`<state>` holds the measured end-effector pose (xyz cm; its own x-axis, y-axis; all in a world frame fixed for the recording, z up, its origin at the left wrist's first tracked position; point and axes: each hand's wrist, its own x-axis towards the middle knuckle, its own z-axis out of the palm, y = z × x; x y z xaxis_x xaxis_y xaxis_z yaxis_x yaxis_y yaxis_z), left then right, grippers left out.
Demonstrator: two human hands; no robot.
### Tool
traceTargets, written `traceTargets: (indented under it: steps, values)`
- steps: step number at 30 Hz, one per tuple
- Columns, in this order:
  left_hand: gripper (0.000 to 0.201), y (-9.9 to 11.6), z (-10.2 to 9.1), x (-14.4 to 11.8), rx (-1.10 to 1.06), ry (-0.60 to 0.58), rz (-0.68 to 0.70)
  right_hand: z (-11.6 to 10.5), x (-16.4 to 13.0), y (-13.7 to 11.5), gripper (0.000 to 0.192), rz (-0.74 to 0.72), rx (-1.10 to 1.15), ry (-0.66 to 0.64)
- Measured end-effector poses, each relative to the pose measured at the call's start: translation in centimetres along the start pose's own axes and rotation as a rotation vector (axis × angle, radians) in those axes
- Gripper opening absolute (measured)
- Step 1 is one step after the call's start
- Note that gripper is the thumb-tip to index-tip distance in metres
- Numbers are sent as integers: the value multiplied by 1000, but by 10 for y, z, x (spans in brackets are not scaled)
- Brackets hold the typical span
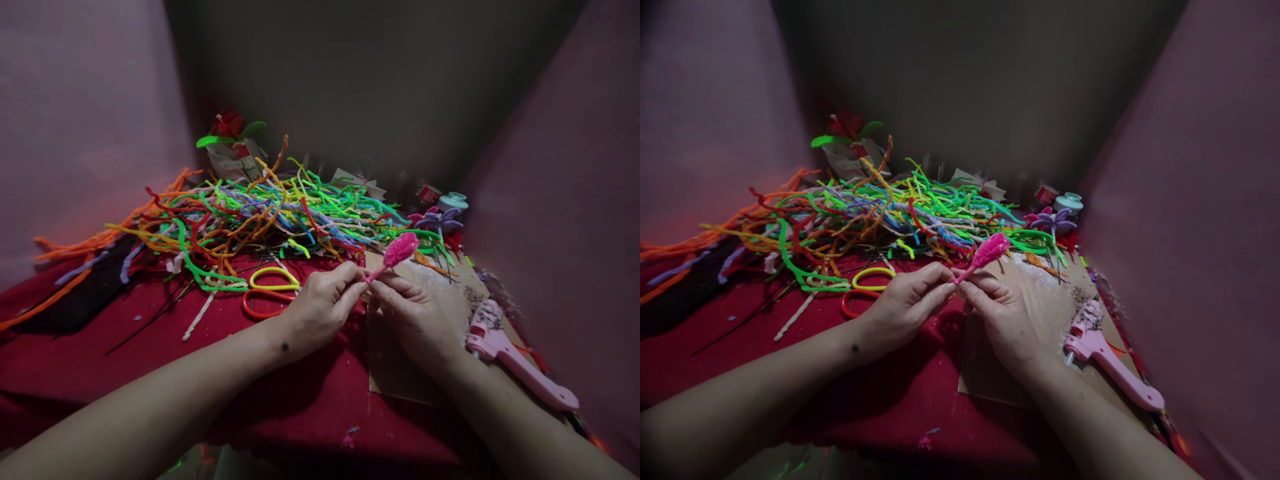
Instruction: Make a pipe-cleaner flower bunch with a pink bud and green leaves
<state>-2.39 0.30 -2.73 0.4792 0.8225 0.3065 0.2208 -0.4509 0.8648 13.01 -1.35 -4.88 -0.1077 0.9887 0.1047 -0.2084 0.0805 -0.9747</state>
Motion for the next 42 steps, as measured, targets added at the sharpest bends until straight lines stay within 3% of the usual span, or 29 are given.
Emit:
traceTargets:
  steps: [5,8,11,15,18,22,28,35,42]
  values:
    - [12,6,-5,3,-570,-182,-321,0,2,-1,18,40,125,-61]
    - [14,3,-7,5,-687,-282,-367,2,3,-2,20,22,193,-56]
    - [19,-1,-6,6,-411,-209,-225,4,3,-3,13,7,232,26]
    - [16,-11,-1,2,107,-42,127,5,1,-1,10,11,186,135]
    - [19,-16,2,1,208,9,209,4,0,-2,8,-30,87,170]
    - [16,-12,2,3,64,38,60,3,-1,-6,4,-37,11,131]
    - [14,1,-2,7,-338,-45,-236,0,0,-8,7,16,-11,70]
    - [16,-9,-2,10,-662,-137,-378,0,2,-6,4,11,-77,103]
    - [13,-19,-4,13,-943,-304,-510,-1,5,-3,9,100,123,62]
